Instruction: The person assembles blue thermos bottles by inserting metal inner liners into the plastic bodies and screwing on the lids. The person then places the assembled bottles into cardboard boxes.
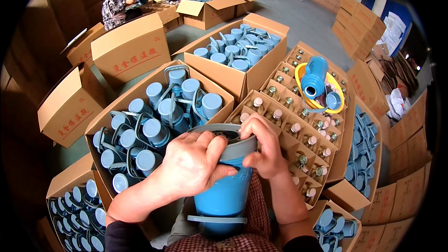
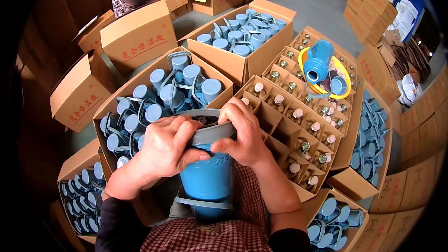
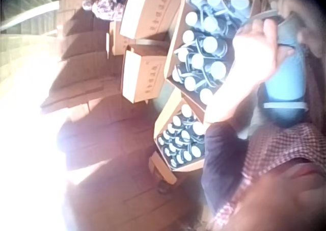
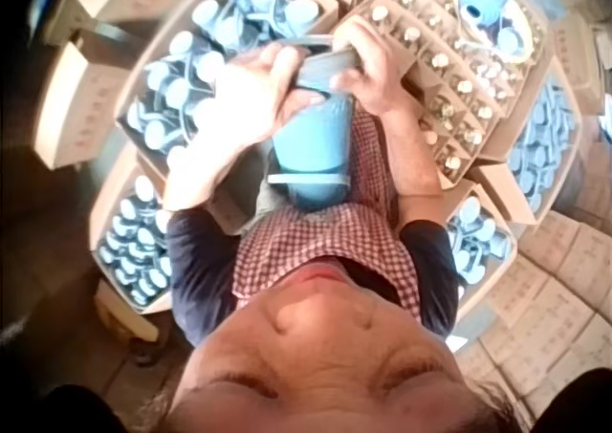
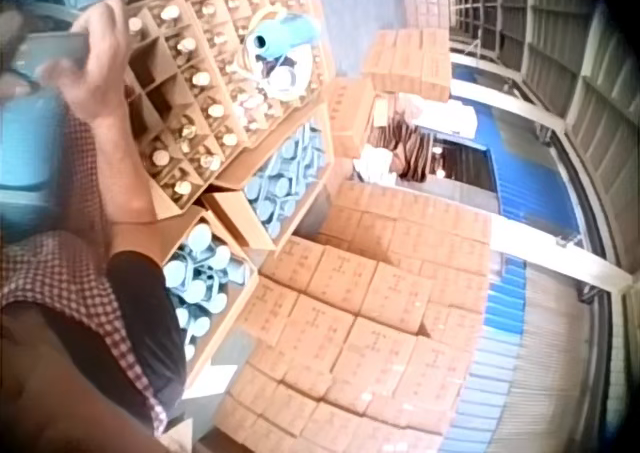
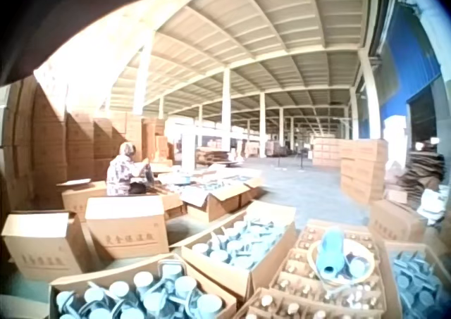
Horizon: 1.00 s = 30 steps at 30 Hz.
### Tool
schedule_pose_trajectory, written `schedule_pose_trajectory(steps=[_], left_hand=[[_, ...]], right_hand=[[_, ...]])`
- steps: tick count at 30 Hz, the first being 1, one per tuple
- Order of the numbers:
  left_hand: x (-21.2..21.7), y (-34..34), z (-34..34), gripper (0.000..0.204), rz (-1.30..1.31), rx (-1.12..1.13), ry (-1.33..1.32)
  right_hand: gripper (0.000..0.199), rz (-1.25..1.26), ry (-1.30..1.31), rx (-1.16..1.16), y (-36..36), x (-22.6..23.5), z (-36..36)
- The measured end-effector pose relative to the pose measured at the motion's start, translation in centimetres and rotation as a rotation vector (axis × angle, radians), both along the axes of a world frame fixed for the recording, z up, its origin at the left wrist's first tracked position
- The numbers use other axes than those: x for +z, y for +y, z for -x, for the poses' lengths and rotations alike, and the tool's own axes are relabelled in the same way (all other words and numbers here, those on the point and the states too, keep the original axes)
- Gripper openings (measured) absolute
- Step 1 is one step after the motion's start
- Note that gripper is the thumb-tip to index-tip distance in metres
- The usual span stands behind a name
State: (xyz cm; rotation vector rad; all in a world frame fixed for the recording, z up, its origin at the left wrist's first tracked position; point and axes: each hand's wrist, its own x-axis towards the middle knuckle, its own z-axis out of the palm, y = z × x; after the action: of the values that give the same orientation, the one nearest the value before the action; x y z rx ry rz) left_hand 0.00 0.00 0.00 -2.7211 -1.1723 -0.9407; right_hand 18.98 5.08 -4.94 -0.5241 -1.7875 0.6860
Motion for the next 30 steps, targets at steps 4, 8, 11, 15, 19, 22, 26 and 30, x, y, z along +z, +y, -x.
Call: schedule_pose_trajectory(steps=[4,8,11,15,19,22,26,30], left_hand=[[-1.0,0.4,-0.3,0.044,-0.012,0.012,-0.022],[-1.6,1.0,-0.6,0.041,-0.046,0.027,-0.002],[-2.1,1.4,-0.5,0.040,-0.007,0.021,-0.016],[-2.1,1.6,-0.4,0.038,-0.017,-0.008,-0.082],[-2.0,1.2,-0.1,0.037,0.006,0.021,-0.102],[-1.9,1.4,-0.1,0.037,0.048,0.038,-0.080],[-0.5,1.7,-1.1,0.032,0.014,-0.016,-0.149],[-1.2,2.4,-2.6,0.018,0.069,-0.042,-0.153]], right_hand=[[0.041,0.072,0.143,-0.134,0.1,-1.5,1.0],[0.039,0.082,0.183,-0.202,1.0,-3.0,1.4],[0.041,0.117,0.240,-0.200,1.1,-3.3,1.6],[0.047,0.244,0.528,0.022,2.6,-5.0,1.5],[0.050,0.317,0.631,0.104,2.9,-5.4,2.0],[0.049,0.362,0.674,0.122,3.2,-5.6,2.2],[0.045,0.420,0.786,0.237,4.0,-6.1,2.3],[0.069,0.686,0.966,0.491,5.5,-7.8,3.0]])
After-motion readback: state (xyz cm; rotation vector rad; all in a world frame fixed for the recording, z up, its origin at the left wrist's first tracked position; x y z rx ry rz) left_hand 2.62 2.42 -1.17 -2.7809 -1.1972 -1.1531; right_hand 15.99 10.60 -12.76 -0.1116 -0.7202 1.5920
